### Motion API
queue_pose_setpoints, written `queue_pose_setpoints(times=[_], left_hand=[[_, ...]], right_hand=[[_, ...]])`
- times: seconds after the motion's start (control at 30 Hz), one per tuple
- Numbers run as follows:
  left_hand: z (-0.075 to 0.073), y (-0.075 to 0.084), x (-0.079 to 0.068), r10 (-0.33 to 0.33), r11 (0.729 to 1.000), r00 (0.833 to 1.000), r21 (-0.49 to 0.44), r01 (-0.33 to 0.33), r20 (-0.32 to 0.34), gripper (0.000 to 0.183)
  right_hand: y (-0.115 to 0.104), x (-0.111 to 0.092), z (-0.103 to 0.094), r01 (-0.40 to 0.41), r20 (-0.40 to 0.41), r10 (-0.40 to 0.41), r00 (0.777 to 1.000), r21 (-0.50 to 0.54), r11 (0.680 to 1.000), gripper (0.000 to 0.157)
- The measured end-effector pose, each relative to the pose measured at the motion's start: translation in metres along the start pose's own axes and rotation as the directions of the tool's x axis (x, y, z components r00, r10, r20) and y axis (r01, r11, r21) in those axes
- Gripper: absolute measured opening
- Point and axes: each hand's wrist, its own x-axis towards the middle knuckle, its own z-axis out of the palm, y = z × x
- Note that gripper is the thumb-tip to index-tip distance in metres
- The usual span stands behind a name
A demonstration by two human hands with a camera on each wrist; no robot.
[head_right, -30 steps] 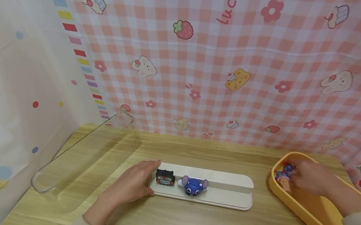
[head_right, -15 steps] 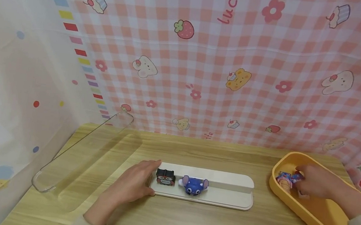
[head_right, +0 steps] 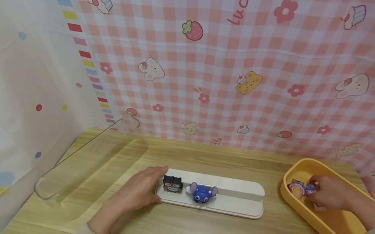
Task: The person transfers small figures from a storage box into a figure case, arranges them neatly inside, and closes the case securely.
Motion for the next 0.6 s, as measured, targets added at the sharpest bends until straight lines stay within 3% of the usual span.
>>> queue_pose_setpoints(times=[0.2,0.33,0.47,0.6], left_hand=[[0.000,0.000,0.000,0.000,1.000,1.000,-0.002,0.000,0.003,0.096],[0.001,0.000,0.000,0.000,1.000,1.000,-0.002,0.000,0.005,0.096],[0.001,0.000,0.001,-0.003,1.000,1.000,-0.001,0.003,0.008,0.096],[0.000,0.000,0.000,-0.006,1.000,1.000,-0.001,0.006,0.008,0.096]], right_hand=[[-0.001,-0.004,-0.001,0.023,-0.018,-0.022,1.000,0.058,0.998,0.044],[-0.003,-0.009,-0.003,0.026,-0.034,-0.023,0.999,0.073,0.997,0.051],[-0.006,-0.016,-0.002,0.030,-0.082,-0.024,0.996,0.074,0.997,0.057],[-0.010,-0.023,0.000,0.095,-0.198,-0.084,0.977,0.048,0.994,0.056]])
